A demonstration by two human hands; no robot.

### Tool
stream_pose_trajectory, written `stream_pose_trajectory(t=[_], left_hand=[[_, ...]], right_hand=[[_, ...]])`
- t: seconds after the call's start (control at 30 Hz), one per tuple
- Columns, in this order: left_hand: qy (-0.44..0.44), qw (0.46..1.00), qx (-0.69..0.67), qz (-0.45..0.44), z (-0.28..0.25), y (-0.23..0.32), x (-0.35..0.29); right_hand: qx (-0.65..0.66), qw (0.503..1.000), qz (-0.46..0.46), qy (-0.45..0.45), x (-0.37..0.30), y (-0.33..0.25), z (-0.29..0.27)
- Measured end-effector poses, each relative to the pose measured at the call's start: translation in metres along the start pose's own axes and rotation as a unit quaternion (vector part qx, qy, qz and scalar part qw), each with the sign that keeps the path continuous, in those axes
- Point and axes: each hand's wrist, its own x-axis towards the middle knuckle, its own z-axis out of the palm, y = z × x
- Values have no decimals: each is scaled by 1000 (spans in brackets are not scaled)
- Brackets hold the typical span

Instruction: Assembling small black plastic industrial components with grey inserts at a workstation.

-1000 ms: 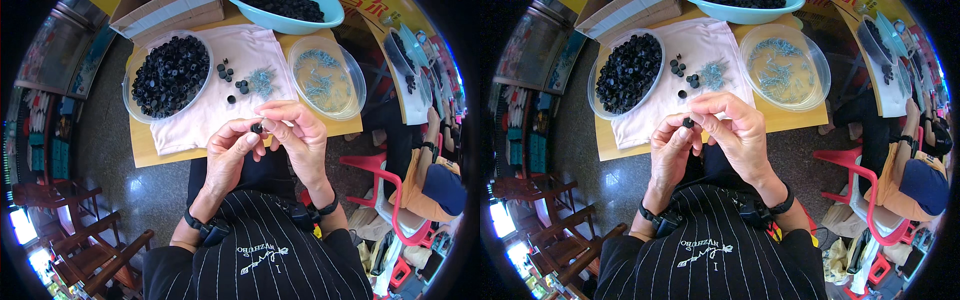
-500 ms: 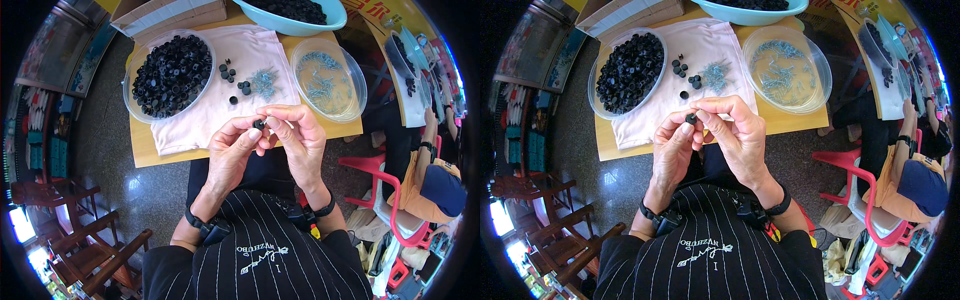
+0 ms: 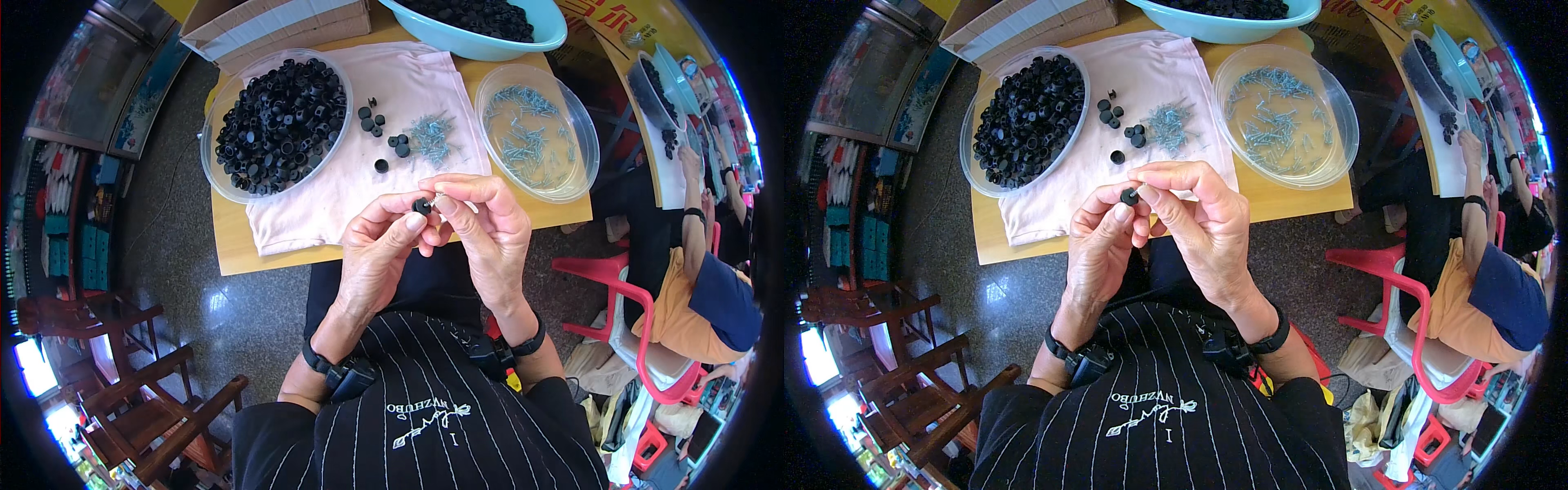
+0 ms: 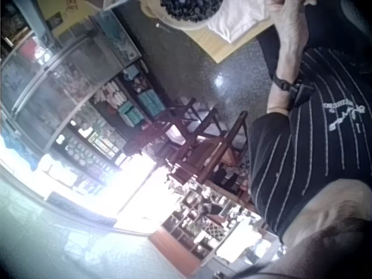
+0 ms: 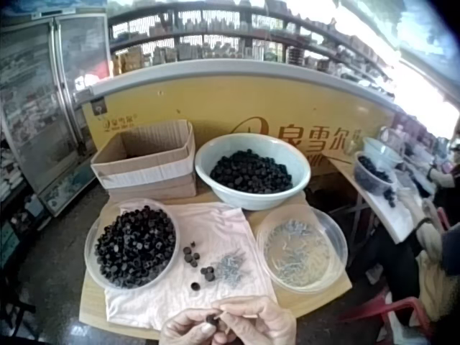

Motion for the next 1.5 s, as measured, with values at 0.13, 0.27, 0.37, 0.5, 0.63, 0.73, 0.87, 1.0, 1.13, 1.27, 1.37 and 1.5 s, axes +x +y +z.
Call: stream_pose_trajectory(t=[0.13,0.27,0.37,0.5,0.63,0.73,0.87,1.0,1.13,1.27,1.37,1.5], left_hand=[[5,1000,1,4,2,2,1],[9,996,79,33,0,3,2],[11,988,143,60,-2,2,3],[0,985,161,66,-2,2,2],[0,987,152,59,-3,3,2],[7,987,147,63,-4,1,2],[29,990,120,72,-3,-1,1],[25,991,112,69,-5,-3,2],[31,988,139,64,-12,-3,5],[70,989,126,33,-4,-1,7],[85,993,84,19,-1,-5,7],[75,993,87,7,-2,-8,10]], right_hand=[[-84,994,-69,-18,0,3,-3],[-60,997,-47,-8,0,4,-3],[-93,994,-60,4,-1,7,-5],[-112,993,-23,2,-1,5,-6],[-123,992,-15,16,-4,5,-6],[-292,944,-150,-35,2,4,-15],[-316,935,-159,-31,0,1,-11],[-293,946,-136,-33,-1,5,-11],[-159,987,2,23,-10,15,-6],[-252,964,-83,24,-10,23,-9],[-370,913,-169,28,-6,31,-10],[-427,874,-227,50,-1,37,-16]])
